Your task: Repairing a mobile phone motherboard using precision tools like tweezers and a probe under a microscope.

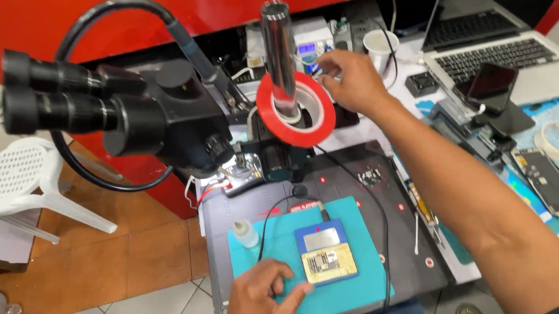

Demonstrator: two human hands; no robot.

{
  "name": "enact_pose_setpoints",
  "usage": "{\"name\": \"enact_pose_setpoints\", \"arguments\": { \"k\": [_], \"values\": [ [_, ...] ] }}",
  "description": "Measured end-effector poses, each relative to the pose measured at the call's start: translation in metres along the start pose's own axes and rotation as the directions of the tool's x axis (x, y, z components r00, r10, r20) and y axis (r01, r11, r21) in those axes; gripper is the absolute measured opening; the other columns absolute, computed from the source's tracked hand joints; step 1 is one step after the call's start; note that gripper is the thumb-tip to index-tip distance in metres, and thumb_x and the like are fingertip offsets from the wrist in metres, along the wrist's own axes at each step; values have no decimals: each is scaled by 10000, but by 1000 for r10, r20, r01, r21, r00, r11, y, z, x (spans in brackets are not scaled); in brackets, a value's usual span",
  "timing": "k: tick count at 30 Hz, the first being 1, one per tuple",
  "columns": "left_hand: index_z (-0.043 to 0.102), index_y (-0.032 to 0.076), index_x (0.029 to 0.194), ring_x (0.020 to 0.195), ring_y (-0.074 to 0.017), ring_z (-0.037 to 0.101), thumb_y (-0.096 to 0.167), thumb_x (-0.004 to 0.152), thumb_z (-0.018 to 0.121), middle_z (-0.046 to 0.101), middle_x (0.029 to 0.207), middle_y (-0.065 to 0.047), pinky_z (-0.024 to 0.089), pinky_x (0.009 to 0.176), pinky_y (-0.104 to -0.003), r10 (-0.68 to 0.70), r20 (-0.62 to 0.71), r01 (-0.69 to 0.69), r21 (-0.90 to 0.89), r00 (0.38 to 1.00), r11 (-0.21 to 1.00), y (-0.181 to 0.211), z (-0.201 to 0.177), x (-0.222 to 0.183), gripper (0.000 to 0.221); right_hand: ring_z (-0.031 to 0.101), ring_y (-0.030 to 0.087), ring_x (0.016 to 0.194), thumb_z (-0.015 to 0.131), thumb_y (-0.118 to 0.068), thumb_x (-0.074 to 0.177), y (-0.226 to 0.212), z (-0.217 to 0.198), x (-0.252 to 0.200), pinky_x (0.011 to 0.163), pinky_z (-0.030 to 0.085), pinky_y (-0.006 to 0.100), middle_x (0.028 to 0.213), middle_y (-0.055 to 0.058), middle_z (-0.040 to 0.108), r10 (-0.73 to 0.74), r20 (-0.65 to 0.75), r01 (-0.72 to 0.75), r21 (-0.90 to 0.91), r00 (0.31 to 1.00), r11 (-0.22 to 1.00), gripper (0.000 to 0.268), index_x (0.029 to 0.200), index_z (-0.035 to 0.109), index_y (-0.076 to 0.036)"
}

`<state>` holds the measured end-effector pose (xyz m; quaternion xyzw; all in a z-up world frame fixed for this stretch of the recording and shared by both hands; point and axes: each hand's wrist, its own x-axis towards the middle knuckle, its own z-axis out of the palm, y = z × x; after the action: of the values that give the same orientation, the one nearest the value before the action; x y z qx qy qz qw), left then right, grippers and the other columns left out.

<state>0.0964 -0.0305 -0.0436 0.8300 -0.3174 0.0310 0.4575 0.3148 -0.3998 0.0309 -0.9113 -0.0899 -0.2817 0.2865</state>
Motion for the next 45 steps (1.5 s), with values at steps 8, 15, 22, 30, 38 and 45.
{"name": "enact_pose_setpoints", "arguments": {
  "k": [8, 15, 22, 30, 38, 45],
  "values": [
    [684, 213, 853, 552, -97, 524, 629, 775, 901, 542, 627, 57, 455, 455, -310, -59, 135, 47, 87, 989, 995, -18, 8, 2, 475, 708, 214, 824, 747, -161, 913, -9, 11, 46, 697, 558, 422, 1107, 57, 753, 207, 70, -206, -17, 976, 978, 369, 1272, 702, -88],
    [646, 291, 744, 565, -41, 584, 576, 965, 534, 548, 653, 117, 492, 556, -251, -258, 38, 247, 182, 965, 952, 9, 13, 17, 378, 556, 265, 1217, 761, -229, 852, -16, 19, 82, 822, 535, 523, 1289, 34, 644, 210, 166, -181, -175, 964, 968, 493, 1332, 650, -237],
    [640, 442, 1184, 597, -124, 722, 611, 912, 652, 582, 1336, 279, 431, 462, -372, -293, 123, 232, 361, 948, 903, -1, 14, 26, 320, 534, 288, 1156, 748, -149, 844, -7, 31, 92, 979, 372, 488, 1293, 47, 719, 120, 333, -17, -296, 935, 955, 507, 1341, 659, -190],
    [536, 533, 1381, 1181, -25, 699, 853, 766, 677, 479, 1517, 326, 554, 770, -360, -456, 291, 350, 350, 841, 869, 8, 5, 35, 708, 566, 251, 1148, 741, -297, 927, 24, 34, 84, 1063, 319, 512, 1094, 32, 788, 108, 279, -38, -246, 954, 969, 319, 1229, 746, -192],
    [470, 390, 1492, 1232, -165, 677, 853, 761, 658, 480, 1572, 141, 556, 737, -409, -332, 322, 270, 223, 887, 937, 13, -6, 29, 885, 652, 256, 876, 715, -200, 942, 18, 34, 100, 706, 387, 447, 984, 12, 772, -293, -177, 261, -182, 940, 948, 77, 910, 763, -149],
    [465, 346, 1491, 1313, -235, 611, 909, 705, 590, 509, 1566, 82, 553, 840, -518, -321, 279, 273, 196, 905, 942, 20, -8, 27, 975, 743, 219, 699, 445, -156, 1147, -56, -70, 50, 513, 530, 253, 963, 193, 735, 13, -350, 155, 448, 937, 881, 148, 1060, 474, -41]
  ]
}}
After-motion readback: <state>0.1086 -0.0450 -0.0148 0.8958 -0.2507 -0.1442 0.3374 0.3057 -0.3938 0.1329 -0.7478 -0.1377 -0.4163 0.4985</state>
